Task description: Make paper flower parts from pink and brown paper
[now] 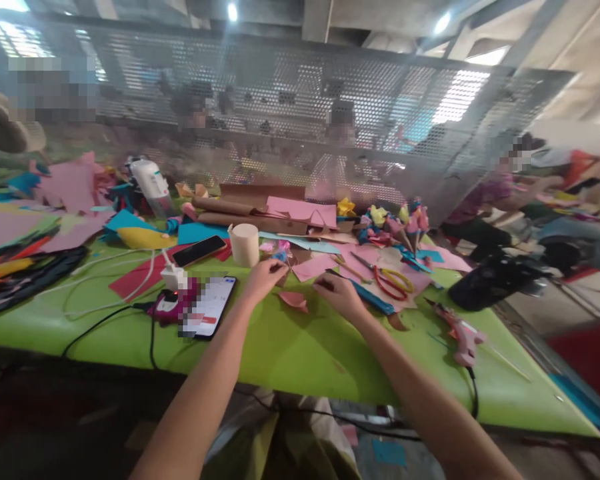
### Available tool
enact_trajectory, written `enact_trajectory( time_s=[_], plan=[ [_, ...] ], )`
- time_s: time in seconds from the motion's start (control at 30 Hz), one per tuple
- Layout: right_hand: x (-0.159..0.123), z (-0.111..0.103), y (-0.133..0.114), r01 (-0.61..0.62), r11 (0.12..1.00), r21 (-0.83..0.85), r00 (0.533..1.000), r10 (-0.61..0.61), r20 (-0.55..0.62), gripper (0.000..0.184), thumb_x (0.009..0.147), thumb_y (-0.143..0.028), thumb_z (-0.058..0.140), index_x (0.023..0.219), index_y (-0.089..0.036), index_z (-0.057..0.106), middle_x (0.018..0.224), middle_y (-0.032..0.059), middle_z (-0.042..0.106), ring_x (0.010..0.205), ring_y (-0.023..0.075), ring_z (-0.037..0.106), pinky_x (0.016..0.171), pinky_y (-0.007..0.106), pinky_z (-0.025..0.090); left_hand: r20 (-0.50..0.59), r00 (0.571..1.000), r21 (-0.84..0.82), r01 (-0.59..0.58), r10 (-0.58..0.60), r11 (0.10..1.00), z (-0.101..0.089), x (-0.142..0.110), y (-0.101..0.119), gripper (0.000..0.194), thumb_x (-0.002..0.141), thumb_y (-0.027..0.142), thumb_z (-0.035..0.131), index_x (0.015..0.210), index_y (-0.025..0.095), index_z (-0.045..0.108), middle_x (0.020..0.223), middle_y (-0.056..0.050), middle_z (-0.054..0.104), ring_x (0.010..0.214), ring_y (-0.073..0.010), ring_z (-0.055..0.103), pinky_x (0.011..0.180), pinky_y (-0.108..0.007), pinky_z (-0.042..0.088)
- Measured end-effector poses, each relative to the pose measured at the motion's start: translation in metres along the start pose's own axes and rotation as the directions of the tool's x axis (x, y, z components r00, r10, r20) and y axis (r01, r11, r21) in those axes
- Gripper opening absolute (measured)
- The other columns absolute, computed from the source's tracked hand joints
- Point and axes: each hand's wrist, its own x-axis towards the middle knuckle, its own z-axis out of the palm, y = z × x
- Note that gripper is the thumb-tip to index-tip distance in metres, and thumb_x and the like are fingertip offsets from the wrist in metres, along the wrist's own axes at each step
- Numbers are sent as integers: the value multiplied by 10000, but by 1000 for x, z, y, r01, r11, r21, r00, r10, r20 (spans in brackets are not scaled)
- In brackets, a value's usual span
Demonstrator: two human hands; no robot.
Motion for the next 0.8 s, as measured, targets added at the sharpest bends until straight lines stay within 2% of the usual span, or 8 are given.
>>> enact_trajectory(
  time_s=[0.13, 0.3, 0.4, 0.53, 0.67, 0.8],
  plan=[
    [0, 0, -12, 22, 998, -61, 1000, -21, 20, 86, 820, -196, 620, 755, -183, 674, 734, 11, 674, 679, 151, 590, 621, 242, 398, 58, 998, 90, -27, 22, 996, -1, 0, 5, 278, 791, 441, 568, 814, 190, 687, 816, -58, 737, 787, -236, 659, 740, -318, 480],
    [-2, -1, -19, 83, 980, -182, 993, -67, 95, 75, 818, -146, 649, 760, -177, 685, 743, 27, 681, 677, 153, 593, 620, 240, 397, 63, 998, 55, -24, 21, 998, -1, -3, 11, 306, 817, 457, 536, 839, 182, 668, 800, -57, 729, 745, -218, 668, 701, -296, 490],
    [-5, 1, -18, 136, 967, -216, 984, -107, 141, 103, 801, -90, 634, 772, -172, 689, 768, 41, 699, 714, 169, 620, 643, 250, 421, 88, 996, 70, -38, 32, 997, 2, -8, 16, 295, 838, 442, 529, 843, 186, 674, 784, -50, 730, 688, -199, 662, 665, -284, 495],
    [-9, 3, -17, 201, 952, -229, 970, -160, 185, 192, 768, -18, 584, 797, -174, 693, 798, 49, 718, 761, 184, 643, 671, 260, 450, 129, 988, 134, -100, 83, 986, 8, -15, 25, 246, 860, 359, 532, 873, 188, 708, 880, -59, 758, 810, -205, 681, 730, -276, 502],
    [-12, 2, -15, 235, 933, -272, 959, -178, 220, 179, 776, -41, 567, 778, -174, 687, 763, 54, 709, 737, 195, 641, 656, 277, 461, 187, 980, 157, -92, 62, 983, 14, -19, 28, 245, 871, 344, 545, 935, 191, 725, 932, -51, 769, 846, -200, 686, 750, -267, 506],
    [-13, -1, -14, 240, 933, -269, 957, -180, 230, 191, 818, -84, 543, 880, -187, 692, 866, 69, 738, 794, 205, 668, 699, 299, 490, 198, 977, 160, -109, 76, 981, 17, -20, 25, 245, 884, 330, 543, 942, 183, 729, 936, -57, 772, 850, -197, 694, 744, -255, 510]
  ],
)
